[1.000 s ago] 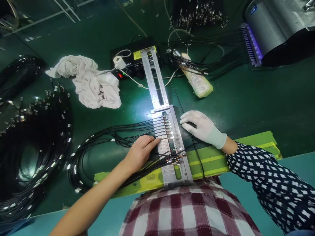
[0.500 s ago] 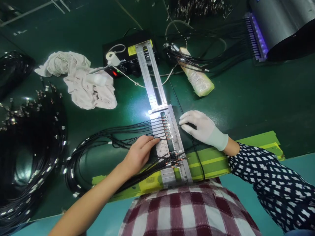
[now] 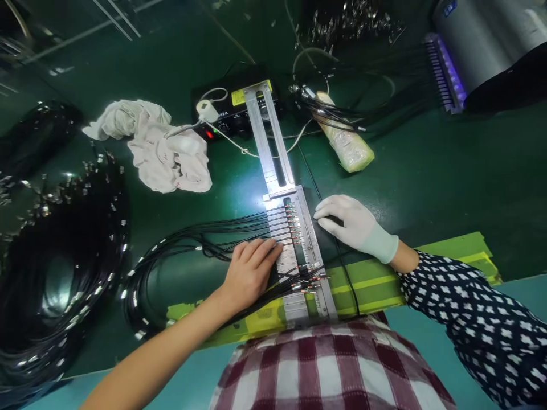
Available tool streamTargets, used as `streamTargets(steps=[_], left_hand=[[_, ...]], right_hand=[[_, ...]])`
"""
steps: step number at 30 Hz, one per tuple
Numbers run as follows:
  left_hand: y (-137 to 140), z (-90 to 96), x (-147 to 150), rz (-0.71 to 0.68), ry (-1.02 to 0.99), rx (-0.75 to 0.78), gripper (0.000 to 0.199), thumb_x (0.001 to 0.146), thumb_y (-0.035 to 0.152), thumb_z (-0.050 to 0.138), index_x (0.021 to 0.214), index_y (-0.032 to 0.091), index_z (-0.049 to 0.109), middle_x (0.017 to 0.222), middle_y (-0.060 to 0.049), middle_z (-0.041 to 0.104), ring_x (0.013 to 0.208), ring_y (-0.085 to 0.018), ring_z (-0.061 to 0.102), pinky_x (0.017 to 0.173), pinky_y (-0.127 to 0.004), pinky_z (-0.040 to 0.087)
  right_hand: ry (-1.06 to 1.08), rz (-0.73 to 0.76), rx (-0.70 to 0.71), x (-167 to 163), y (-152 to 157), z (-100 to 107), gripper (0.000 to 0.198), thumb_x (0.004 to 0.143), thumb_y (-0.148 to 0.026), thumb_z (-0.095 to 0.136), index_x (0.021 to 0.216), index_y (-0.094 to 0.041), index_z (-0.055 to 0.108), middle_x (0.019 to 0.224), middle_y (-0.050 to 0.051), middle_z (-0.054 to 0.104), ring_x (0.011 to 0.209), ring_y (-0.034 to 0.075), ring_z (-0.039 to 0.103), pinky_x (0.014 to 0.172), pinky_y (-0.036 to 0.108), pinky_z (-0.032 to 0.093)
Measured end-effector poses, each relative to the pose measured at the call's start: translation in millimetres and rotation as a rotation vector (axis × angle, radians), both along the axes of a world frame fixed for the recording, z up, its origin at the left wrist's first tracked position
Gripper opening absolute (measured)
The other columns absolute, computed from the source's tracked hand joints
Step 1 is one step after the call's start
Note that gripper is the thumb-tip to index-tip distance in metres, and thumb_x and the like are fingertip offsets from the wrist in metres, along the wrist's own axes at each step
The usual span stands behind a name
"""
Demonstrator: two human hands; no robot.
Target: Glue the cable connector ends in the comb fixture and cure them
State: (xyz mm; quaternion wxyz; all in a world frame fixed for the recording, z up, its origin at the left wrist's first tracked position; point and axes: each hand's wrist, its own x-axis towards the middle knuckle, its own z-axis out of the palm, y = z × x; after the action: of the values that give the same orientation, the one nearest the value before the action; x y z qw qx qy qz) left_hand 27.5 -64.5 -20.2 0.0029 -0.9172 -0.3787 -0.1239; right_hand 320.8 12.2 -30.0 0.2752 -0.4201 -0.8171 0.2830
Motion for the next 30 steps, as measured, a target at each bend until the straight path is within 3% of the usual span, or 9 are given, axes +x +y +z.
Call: streamTargets(steps=[4,10,18,20,23,26,30], left_hand=[[3.6,1.2,9.0,-0.092,0.009,-0.08,0.052,0.095,0.011,0.044,0.147,0.012,0.04,0.14,-0.014,0.06,0.127,-0.024,0.053,0.1,-0.037,0.035],[3.7,-1.4,13.2,-0.095,0.056,-0.001,0.051,0.092,0.009,0.044,0.142,0.012,0.049,0.138,-0.013,0.061,0.121,-0.025,0.059,0.099,-0.038,0.037],[24.7,4.9,12.3,-0.227,0.115,-0.109,0.057,0.093,0.007,0.038,0.149,0.019,0.04,0.149,-0.009,0.052,0.136,-0.024,0.047,0.106,-0.039,0.036],[20.9,8.3,6.7,-0.221,0.048,-0.101,0.052,0.095,0.007,0.038,0.146,0.017,0.043,0.143,-0.011,0.057,0.132,-0.025,0.05,0.104,-0.04,0.038],[6.8,12.8,-5.0,-0.195,-0.07,-0.172,0.036,0.097,0.013,0.043,0.131,0.017,0.054,0.116,-0.011,0.069,0.11,-0.021,0.06,0.094,-0.035,0.045],[-9.3,13.7,-15.4,-0.112,-0.079,-0.271,0.02,0.099,0.02,0.047,0.114,0.017,0.06,0.095,-0.007,0.069,0.089,-0.017,0.06,0.08,-0.031,0.047],[-24.3,9.3,-23.2,0.034,-0.061,-0.282,0.018,0.1,0.019,0.044,0.102,0.017,0.061,0.089,-0.006,0.065,0.082,-0.016,0.058,0.074,-0.028,0.048]], right_hand=[[0.003,-0.007,0.027,-0.5,-0.4,-1.7,0.013,0.095,-0.025,0.055,0.096,-0.023,0.069,0.107,0.005,0.07,0.102,0.025,0.062,0.096,0.044,0.046],[-0.006,-0.039,0.042,-3.1,-1.7,-1.1,0.014,0.095,-0.024,0.055,0.096,-0.023,0.069,0.105,0.005,0.071,0.099,0.025,0.063,0.095,0.044,0.048],[0.004,-0.033,0.071,0.0,-2.9,0.8,0.017,0.095,-0.025,0.054,0.097,-0.021,0.071,0.108,0.007,0.071,0.103,0.025,0.064,0.097,0.046,0.048],[0.008,-0.035,0.061,1.0,-10.0,7.7,0.017,0.096,-0.026,0.055,0.099,-0.021,0.071,0.112,0.007,0.071,0.106,0.025,0.063,0.099,0.046,0.048],[-0.033,0.062,0.039,-2.1,-31.5,20.3,0.021,0.098,-0.027,0.054,0.113,-0.023,0.069,0.122,0.005,0.069,0.113,0.025,0.061,0.101,0.05,0.045],[-0.084,0.22,0.017,-11.2,-59.0,27.0,0.028,0.099,-0.029,0.054,0.124,-0.024,0.065,0.123,0.006,0.069,0.112,0.027,0.061,0.097,0.051,0.047],[-0.091,0.296,0.042,-19.6,-88.3,24.4,0.028,0.101,-0.03,0.051,0.122,-0.019,0.066,0.111,0.011,0.071,0.097,0.027,0.062,0.084,0.048,0.052]])
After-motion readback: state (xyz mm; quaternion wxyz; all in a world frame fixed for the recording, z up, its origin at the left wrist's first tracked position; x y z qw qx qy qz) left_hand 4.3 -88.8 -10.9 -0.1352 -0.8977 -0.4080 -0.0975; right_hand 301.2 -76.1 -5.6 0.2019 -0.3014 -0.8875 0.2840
